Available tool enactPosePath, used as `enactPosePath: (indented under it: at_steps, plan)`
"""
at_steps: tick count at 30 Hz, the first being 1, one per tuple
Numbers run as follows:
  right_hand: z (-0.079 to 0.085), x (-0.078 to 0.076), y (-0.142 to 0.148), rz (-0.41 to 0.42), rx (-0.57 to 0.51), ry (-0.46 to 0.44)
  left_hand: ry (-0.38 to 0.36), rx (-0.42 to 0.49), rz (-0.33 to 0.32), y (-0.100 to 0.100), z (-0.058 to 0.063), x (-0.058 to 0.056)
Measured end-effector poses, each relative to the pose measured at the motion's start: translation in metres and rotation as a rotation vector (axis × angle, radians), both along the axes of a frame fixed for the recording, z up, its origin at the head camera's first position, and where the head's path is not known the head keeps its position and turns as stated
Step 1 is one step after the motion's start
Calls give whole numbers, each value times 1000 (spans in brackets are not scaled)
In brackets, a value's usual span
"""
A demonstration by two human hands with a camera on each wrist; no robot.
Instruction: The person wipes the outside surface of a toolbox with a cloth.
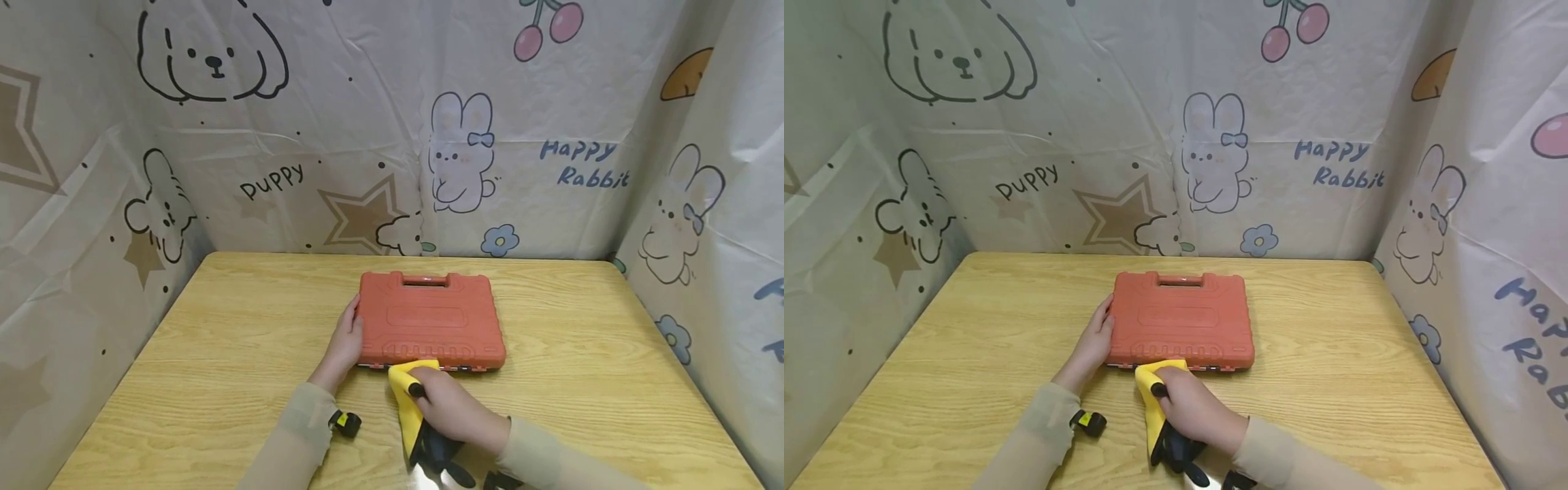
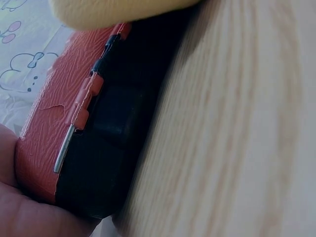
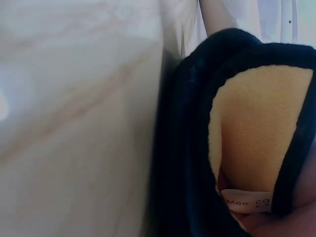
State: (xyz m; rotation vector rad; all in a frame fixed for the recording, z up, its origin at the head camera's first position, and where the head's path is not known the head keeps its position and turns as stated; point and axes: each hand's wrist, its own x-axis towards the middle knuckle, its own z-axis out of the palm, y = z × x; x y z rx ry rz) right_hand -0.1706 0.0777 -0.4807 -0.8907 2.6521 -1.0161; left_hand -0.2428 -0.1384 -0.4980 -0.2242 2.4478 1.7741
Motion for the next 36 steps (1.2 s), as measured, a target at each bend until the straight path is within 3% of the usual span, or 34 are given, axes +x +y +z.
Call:
enactPosePath:
  at_steps: [36]
  plan:
    - [5,-12,-43,114,29,-13,-2,-3,2,0,1,-1]
